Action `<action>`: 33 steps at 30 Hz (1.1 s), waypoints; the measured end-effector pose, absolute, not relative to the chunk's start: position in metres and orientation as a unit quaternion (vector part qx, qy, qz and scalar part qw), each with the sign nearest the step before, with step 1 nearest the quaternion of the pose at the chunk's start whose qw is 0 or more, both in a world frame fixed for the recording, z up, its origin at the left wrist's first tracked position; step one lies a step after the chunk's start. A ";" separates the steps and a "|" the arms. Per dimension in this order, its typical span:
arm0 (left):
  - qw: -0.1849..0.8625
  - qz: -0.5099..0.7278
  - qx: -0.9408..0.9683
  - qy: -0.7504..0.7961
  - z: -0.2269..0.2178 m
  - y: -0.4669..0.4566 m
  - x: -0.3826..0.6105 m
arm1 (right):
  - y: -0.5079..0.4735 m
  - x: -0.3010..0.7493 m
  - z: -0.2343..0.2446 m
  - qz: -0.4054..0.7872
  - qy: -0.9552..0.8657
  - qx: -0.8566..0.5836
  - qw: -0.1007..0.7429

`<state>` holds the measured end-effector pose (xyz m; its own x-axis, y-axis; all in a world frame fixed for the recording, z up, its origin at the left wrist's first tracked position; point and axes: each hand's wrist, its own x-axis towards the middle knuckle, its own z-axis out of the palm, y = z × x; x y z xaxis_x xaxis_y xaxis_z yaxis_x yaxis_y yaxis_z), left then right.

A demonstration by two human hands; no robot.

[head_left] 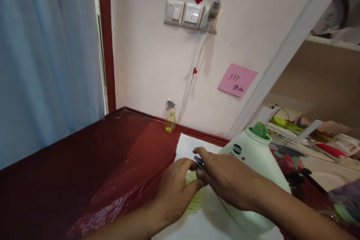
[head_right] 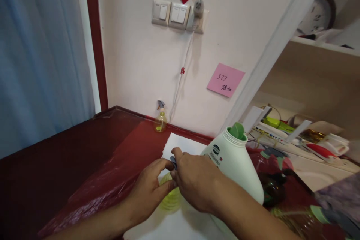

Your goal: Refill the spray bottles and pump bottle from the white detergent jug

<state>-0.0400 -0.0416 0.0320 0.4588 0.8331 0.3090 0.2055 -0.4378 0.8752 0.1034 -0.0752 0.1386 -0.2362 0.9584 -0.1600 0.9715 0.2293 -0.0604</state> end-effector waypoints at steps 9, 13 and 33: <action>0.379 0.404 0.758 0.345 0.027 -0.042 -0.038 | -0.098 0.121 0.133 -0.031 0.784 0.616 -0.062; 0.381 0.394 0.763 0.343 0.027 -0.045 -0.038 | -0.100 0.114 0.123 0.010 0.766 0.642 -0.031; 0.495 0.357 0.750 0.254 0.030 -0.023 -0.042 | -0.097 0.103 0.118 0.102 0.760 0.640 0.045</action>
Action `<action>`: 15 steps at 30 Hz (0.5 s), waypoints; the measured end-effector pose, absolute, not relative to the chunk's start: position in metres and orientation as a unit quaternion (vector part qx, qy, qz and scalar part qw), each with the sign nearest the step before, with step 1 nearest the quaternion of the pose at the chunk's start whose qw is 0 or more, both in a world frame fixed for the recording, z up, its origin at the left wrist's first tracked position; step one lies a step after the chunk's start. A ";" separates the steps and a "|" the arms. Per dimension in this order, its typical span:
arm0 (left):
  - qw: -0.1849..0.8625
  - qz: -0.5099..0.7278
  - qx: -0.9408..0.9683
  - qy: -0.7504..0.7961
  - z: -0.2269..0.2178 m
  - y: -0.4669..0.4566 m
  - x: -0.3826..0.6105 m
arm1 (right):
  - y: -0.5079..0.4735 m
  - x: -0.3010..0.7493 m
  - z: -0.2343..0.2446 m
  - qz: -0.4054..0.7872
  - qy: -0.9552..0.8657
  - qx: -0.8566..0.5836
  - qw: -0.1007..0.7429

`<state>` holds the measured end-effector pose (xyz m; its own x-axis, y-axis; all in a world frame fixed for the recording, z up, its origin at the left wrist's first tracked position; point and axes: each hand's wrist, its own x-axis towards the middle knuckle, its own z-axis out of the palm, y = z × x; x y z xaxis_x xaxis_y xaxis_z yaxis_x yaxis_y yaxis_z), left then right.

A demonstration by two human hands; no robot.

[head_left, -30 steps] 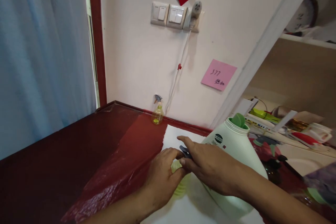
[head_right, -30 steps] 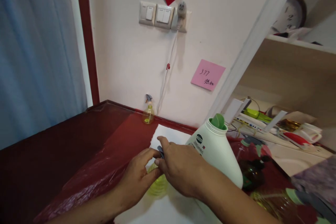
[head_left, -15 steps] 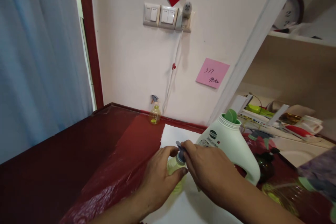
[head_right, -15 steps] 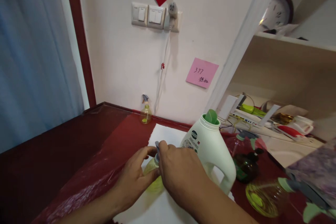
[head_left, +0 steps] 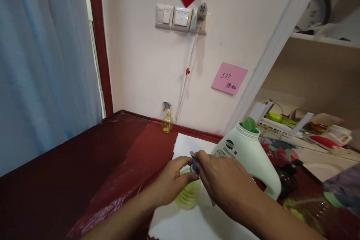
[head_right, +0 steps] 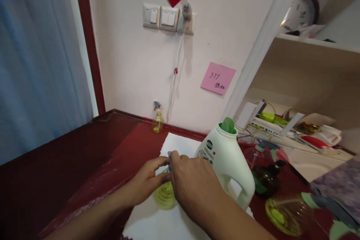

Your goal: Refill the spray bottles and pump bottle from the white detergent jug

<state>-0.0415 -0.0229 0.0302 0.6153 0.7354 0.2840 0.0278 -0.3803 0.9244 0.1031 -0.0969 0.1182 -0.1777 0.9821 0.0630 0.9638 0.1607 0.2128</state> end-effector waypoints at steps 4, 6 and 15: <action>0.526 0.309 0.765 0.208 0.039 -0.017 -0.047 | -0.096 0.102 0.120 0.094 0.754 0.648 0.055; 0.507 0.321 0.759 0.251 0.041 -0.020 -0.042 | -0.096 0.103 0.119 0.083 0.755 0.648 0.059; 0.474 0.391 0.731 0.296 0.022 -0.023 -0.030 | -0.095 0.105 0.116 0.062 0.750 0.656 0.055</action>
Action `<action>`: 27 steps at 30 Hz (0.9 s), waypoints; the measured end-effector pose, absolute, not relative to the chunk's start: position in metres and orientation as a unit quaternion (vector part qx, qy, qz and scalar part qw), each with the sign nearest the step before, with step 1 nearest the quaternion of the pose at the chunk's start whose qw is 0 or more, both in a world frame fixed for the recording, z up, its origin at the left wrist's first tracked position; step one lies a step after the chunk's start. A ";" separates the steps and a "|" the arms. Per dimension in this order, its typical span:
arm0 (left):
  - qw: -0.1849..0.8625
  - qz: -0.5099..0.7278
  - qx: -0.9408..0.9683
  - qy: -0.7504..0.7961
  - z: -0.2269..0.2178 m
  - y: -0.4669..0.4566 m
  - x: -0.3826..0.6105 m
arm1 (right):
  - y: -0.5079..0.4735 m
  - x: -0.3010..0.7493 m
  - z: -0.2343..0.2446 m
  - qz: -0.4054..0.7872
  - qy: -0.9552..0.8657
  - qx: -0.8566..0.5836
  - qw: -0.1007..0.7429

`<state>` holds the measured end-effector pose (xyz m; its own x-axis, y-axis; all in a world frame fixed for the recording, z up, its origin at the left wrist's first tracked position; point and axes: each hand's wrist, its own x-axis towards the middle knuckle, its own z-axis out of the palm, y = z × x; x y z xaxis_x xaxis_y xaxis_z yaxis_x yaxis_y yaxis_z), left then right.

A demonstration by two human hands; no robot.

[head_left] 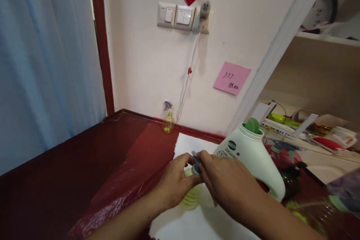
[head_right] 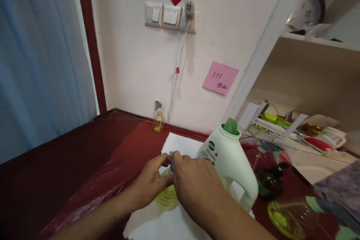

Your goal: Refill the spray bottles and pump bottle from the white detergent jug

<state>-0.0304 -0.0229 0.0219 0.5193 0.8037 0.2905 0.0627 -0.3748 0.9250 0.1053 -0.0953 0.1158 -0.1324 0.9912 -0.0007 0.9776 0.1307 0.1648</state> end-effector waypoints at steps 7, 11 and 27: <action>0.514 0.296 0.784 0.181 0.038 -0.013 -0.047 | -0.095 0.104 0.117 0.071 0.754 0.650 0.064; 0.509 0.339 0.744 0.270 0.038 -0.022 -0.035 | -0.094 0.104 0.118 0.058 0.750 0.655 0.071; 0.525 0.311 0.772 0.177 0.038 -0.010 -0.044 | -0.094 0.106 0.118 0.059 0.746 0.660 0.066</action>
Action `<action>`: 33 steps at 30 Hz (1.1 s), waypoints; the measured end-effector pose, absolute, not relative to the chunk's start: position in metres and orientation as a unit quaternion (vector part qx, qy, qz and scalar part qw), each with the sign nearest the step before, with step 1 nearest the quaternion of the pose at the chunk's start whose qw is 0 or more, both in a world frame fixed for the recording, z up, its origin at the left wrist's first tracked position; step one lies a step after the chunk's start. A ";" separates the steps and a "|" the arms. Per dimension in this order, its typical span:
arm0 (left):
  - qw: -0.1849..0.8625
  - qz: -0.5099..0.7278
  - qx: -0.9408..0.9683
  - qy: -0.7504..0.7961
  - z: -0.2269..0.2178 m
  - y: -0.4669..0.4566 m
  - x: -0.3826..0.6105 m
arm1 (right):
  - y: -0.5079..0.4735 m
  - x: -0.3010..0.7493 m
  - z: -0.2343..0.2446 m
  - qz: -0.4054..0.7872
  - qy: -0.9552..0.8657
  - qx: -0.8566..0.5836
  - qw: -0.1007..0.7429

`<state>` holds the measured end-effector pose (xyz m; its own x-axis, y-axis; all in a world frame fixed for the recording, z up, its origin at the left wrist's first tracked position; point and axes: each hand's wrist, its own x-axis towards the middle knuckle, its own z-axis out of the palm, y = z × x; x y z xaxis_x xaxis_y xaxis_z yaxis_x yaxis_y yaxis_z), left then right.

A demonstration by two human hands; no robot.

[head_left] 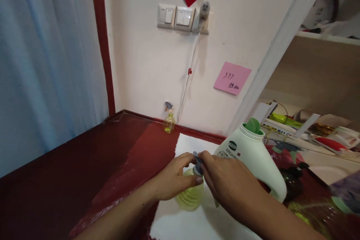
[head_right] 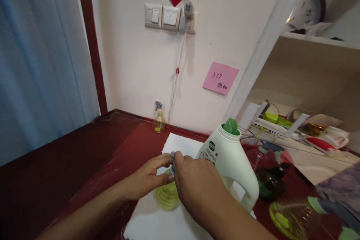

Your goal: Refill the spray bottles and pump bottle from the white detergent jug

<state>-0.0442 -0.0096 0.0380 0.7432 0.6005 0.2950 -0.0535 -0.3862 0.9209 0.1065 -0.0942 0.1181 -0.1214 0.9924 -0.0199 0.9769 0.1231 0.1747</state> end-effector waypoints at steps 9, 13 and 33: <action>0.468 0.379 0.738 0.306 0.029 -0.019 -0.026 | -0.095 0.103 0.119 0.051 0.744 0.663 0.060; 0.514 0.378 0.723 0.265 0.031 -0.017 -0.030 | -0.095 0.104 0.117 0.053 0.749 0.658 0.053; 0.610 0.278 0.728 0.144 0.030 -0.010 -0.053 | -0.133 0.139 -0.031 -0.266 0.508 0.627 -0.527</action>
